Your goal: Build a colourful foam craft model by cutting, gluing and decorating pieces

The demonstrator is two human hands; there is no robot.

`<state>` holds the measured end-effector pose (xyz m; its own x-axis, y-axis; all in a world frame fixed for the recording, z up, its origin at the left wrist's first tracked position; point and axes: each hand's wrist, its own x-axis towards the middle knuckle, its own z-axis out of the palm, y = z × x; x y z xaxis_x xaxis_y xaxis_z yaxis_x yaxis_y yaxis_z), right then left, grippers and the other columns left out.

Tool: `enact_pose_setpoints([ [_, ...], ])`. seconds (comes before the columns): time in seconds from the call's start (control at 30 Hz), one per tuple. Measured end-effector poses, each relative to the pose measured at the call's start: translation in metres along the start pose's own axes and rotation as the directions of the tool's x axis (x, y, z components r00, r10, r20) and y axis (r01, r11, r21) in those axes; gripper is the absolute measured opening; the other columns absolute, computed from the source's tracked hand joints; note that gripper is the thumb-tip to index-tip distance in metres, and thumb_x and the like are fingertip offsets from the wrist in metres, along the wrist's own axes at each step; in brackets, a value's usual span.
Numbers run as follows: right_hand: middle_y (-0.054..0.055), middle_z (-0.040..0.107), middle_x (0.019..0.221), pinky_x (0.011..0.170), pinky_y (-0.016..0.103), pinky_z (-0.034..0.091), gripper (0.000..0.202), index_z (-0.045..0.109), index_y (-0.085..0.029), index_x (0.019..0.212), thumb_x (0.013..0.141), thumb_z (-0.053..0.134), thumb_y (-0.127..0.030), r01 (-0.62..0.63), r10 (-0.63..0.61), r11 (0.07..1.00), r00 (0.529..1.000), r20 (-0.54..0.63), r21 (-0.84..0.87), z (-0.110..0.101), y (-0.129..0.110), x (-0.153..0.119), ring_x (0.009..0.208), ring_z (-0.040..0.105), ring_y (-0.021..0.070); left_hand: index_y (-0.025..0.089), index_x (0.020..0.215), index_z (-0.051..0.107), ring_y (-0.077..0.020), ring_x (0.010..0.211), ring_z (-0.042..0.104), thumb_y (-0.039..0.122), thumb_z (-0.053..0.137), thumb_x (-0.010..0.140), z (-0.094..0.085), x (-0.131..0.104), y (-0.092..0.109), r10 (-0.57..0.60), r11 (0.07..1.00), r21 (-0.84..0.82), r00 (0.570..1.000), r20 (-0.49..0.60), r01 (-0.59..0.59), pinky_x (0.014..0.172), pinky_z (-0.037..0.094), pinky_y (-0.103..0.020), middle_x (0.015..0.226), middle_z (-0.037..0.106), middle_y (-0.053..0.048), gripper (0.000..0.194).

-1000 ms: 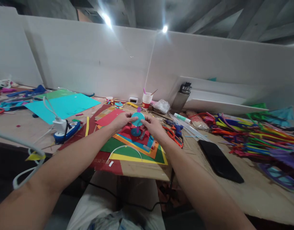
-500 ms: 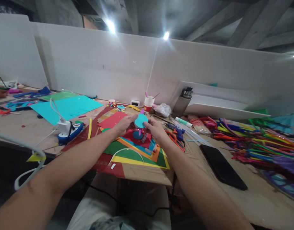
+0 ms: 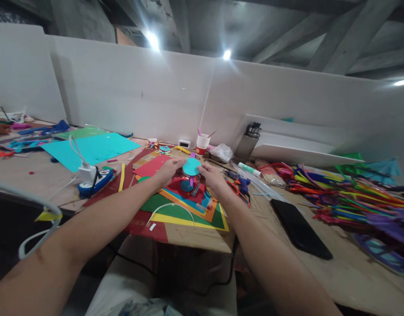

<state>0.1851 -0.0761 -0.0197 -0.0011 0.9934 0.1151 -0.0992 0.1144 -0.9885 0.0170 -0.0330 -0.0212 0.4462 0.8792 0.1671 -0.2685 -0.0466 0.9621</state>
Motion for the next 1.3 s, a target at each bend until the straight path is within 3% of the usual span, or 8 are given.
enact_pose_setpoints([
  [0.23,-0.007,0.054,0.054,0.050,0.022,0.041,0.034,0.059,-0.019,0.074,0.059,0.076,-0.044,0.013,-0.012,0.999,1.000,-0.023,0.035,-0.0011,-0.0010,0.0005,0.049,0.047,0.0079,0.013,0.082,0.065,-0.0121,0.058,0.058,0.060,0.071,0.073,0.0009,-0.0020,-0.0019,-0.001,0.999,0.037,0.999,0.036,-0.001,0.057,0.043,-0.025,0.069,0.064,-0.003,0.049],
  [0.5,-0.007,0.052,0.055,0.052,0.024,0.044,0.031,0.061,-0.019,0.079,0.063,0.074,-0.042,0.003,-0.004,1.000,0.999,-0.037,-0.016,-0.0010,-0.0003,0.0004,0.050,0.047,0.0087,0.012,0.078,0.062,-0.0111,0.057,0.056,0.052,0.074,0.073,0.0024,-0.0025,-0.0022,0.040,0.994,0.100,0.998,0.041,-0.044,0.057,0.043,-0.025,0.066,0.062,-0.001,0.042],
  [0.8,-0.005,0.057,0.059,0.054,0.025,0.044,0.035,0.063,-0.019,0.079,0.058,0.074,-0.045,0.024,-0.026,0.999,0.997,-0.068,-0.035,-0.0027,-0.0003,-0.0014,0.053,0.049,0.0092,0.013,0.077,0.062,-0.0113,0.058,0.056,0.058,0.074,0.069,0.0061,-0.0051,-0.0006,-0.016,1.000,0.017,0.999,0.048,0.015,0.058,0.041,-0.025,0.068,0.063,-0.002,0.047],
  [1.3,-0.006,0.056,0.058,0.052,0.022,0.044,0.038,0.061,-0.018,0.082,0.060,0.076,-0.045,-0.002,-0.001,0.999,0.996,-0.086,-0.037,-0.0018,0.0005,-0.0027,0.051,0.050,0.0072,0.013,0.069,0.061,-0.0098,0.053,0.052,0.054,0.076,0.067,0.0054,-0.0025,-0.0014,0.064,0.996,0.062,0.997,-0.044,-0.061,0.052,0.039,-0.023,0.061,0.060,-0.001,0.044],
])
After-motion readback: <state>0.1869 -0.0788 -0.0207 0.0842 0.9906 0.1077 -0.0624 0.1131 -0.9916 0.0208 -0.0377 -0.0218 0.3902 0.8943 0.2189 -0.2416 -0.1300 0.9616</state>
